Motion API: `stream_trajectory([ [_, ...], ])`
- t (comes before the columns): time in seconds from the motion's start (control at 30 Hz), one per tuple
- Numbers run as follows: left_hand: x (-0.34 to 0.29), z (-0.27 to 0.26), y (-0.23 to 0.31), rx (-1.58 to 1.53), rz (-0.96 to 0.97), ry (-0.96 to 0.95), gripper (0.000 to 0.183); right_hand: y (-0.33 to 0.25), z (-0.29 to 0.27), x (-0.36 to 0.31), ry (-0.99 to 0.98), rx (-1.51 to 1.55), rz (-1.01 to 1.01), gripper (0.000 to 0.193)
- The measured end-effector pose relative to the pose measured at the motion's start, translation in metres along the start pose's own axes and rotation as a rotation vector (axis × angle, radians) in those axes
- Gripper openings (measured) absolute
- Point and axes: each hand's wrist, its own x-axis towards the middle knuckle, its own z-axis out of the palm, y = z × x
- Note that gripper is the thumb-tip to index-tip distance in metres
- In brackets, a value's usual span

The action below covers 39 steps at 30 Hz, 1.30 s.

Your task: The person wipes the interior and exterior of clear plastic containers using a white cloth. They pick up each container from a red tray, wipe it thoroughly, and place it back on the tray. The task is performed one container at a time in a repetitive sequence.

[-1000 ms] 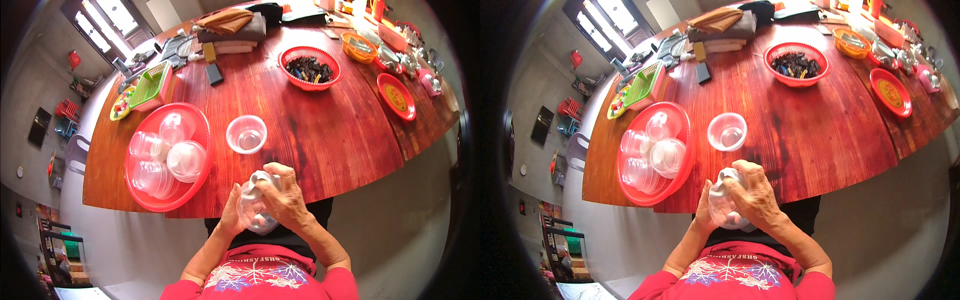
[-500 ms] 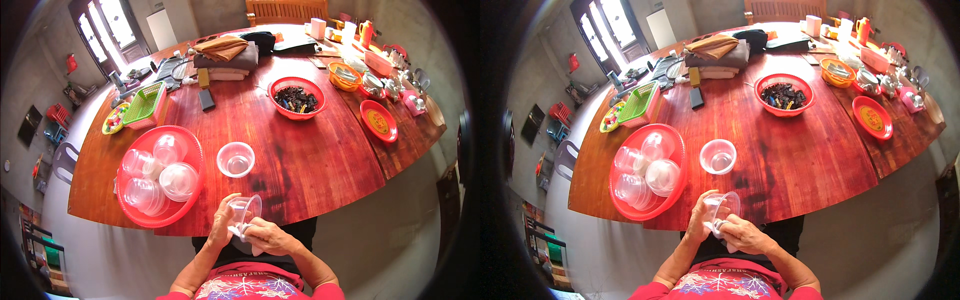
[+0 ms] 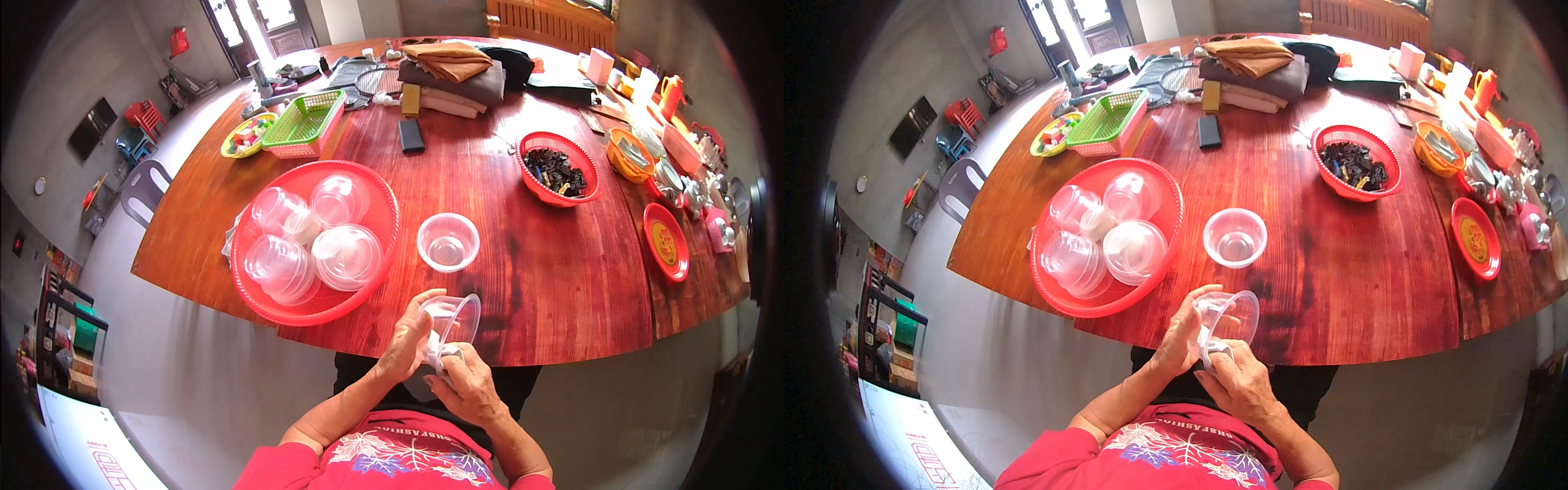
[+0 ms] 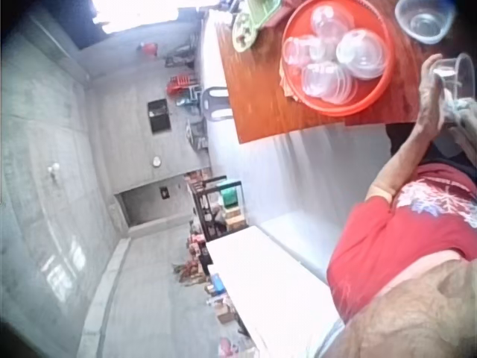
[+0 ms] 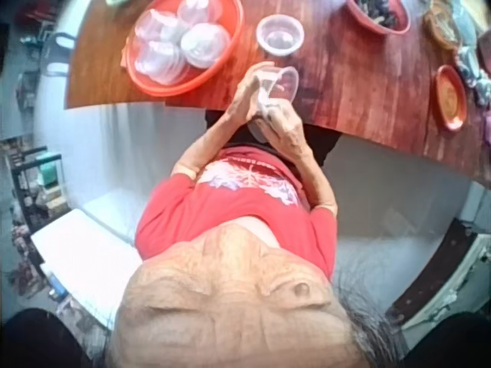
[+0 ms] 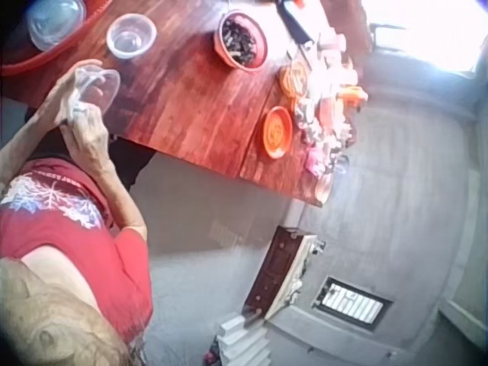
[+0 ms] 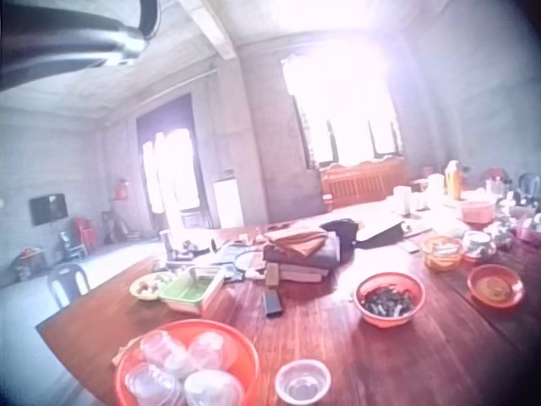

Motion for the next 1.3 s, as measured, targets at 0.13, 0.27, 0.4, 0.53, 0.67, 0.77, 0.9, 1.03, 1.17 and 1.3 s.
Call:
stream_trajectory([
  [0.13, -0.001, -0.009, 0.013, -0.035, -0.033, 0.022, 0.077, 0.004, -0.015, -0.011, 0.010, 0.104, 0.056, 0.020],
  [0.27, -0.002, -0.006, 0.019, -0.158, -0.078, -0.056, 0.081, 0.017, -0.023, -0.012, 0.411, 0.753, 0.591, 0.024],
  [0.4, 0.000, 0.009, 0.000, -0.144, -0.083, -0.119, 0.087, 0.036, -0.002, 0.006, 0.456, 1.173, 0.618, 0.047],
  [0.53, -0.003, 0.006, -0.003, 0.052, -0.041, -0.027, 0.085, 0.039, 0.002, 0.007, 0.466, 0.959, 0.614, 0.028],
  [0.67, -0.011, 0.003, 0.009, -0.113, 0.057, -0.020, 0.079, 0.053, -0.001, 0.005, 0.425, 0.114, 0.412, 0.013],
  [0.77, -0.018, 0.024, 0.015, 0.424, 0.066, 0.059, 0.068, 0.045, 0.001, 0.012, 0.437, -0.088, 0.341, 0.011],
  [0.9, -0.006, 0.010, 0.002, 0.015, -0.003, 0.310, 0.045, 0.034, 0.000, 0.005, 0.410, -0.068, 0.188, 0.021],
  [1.03, -0.002, 0.000, -0.004, -0.196, -0.217, 0.370, 0.035, 0.026, 0.018, -0.014, 0.430, -0.013, -0.008, 0.033],
  [1.17, -0.001, -0.005, -0.020, -0.255, -0.249, 0.256, 0.045, 0.017, 0.012, 0.008, 0.461, -0.134, -0.123, 0.028],
  [1.3, -0.003, 0.003, -0.004, -0.297, -0.217, 0.121, 0.043, 0.015, 0.000, 0.035, 0.385, 0.035, -0.074, 0.021],
])
